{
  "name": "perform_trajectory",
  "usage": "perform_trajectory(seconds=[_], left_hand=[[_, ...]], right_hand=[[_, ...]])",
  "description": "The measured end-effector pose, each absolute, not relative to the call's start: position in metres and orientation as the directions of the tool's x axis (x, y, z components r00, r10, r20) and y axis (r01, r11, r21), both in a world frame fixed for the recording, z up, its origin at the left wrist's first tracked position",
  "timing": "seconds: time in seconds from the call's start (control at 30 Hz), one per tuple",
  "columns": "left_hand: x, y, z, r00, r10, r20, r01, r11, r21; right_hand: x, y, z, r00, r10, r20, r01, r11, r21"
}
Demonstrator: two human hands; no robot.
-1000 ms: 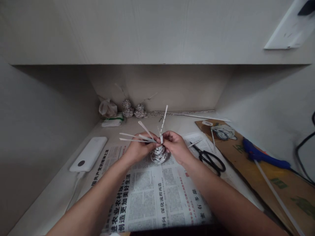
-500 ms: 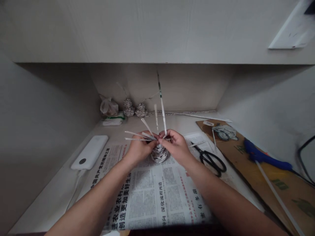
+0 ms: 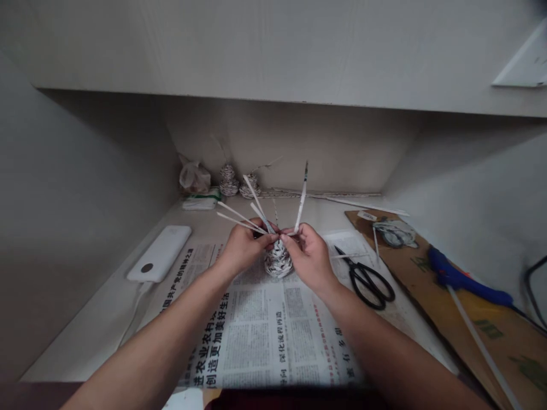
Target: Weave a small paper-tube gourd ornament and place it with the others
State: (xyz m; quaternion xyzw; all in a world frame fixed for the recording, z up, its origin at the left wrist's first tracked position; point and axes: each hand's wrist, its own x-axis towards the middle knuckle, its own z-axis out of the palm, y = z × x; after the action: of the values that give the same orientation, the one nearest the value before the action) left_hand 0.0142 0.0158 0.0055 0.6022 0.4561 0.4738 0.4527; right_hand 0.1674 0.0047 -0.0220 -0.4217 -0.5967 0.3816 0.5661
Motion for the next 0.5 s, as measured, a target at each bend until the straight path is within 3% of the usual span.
perform_trajectory(seconds=[0.5], left_hand=[[0.0168,0.0185,0.0008,0.168,0.973,0.158,0.04,-0.167,0.985]], right_hand=[[0.1708,0.006,-0.0186,-0.049,0.938,0.344,0.138,0.348,-0.927]])
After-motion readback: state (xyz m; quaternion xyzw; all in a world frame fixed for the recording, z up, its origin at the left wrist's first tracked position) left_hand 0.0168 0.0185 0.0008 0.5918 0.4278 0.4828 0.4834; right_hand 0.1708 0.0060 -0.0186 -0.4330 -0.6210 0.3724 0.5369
